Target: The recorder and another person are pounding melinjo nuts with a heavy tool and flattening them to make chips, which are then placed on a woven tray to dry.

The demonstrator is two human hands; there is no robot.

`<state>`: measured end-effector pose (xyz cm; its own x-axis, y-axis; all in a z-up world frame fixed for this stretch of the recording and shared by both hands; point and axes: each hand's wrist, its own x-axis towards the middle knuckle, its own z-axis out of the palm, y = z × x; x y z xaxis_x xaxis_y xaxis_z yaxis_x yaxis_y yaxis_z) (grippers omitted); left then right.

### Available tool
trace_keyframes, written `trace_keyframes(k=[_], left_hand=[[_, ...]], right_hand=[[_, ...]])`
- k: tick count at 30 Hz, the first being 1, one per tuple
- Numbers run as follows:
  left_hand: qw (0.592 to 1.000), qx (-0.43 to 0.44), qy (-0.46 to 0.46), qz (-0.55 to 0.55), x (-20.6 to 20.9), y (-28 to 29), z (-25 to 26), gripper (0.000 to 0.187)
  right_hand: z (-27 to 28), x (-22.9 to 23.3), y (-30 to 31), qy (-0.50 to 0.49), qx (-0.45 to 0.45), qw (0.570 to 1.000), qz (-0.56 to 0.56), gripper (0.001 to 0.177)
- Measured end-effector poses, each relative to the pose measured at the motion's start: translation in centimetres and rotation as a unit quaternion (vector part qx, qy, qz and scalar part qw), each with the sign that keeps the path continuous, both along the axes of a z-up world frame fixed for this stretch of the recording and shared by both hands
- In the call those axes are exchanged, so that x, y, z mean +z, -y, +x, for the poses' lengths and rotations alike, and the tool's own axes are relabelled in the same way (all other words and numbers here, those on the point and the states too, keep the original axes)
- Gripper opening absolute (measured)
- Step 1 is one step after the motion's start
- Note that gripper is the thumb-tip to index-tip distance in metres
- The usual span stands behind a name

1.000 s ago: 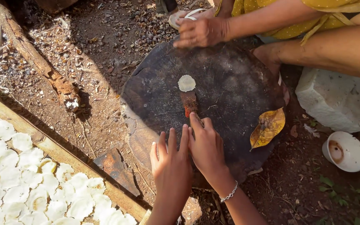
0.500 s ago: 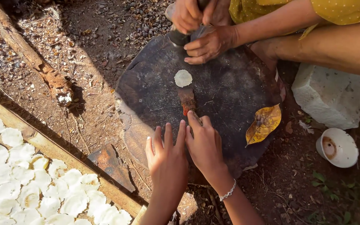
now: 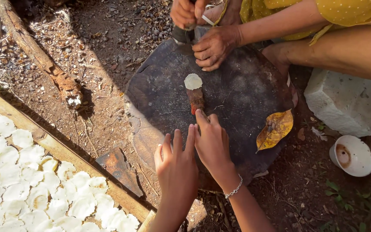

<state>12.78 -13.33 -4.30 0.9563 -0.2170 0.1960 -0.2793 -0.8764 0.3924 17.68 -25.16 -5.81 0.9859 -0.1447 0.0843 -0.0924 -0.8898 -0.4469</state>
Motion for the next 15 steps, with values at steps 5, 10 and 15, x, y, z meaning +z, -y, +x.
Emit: trace_keyframes(k=[5, 10, 15], left_hand=[[1.000, 0.001, 0.011, 0.017, 0.1, -0.1, -0.2, 0.077], [1.000, 0.012, 0.020, -0.007, -0.3, -0.2, 0.1, 0.073], [1.000, 0.004, 0.019, 0.001, -0.2, -0.2, 0.0, 0.076]], right_hand=[[0.9, 1.0, 0.0, -0.013, 0.003, 1.000, 0.001, 0.044], [1.4, 0.7, -0.2, -0.017, -0.002, 1.000, -0.005, 0.046], [1.2, 1.1, 0.3, -0.012, -0.009, 1.000, 0.008, 0.042]])
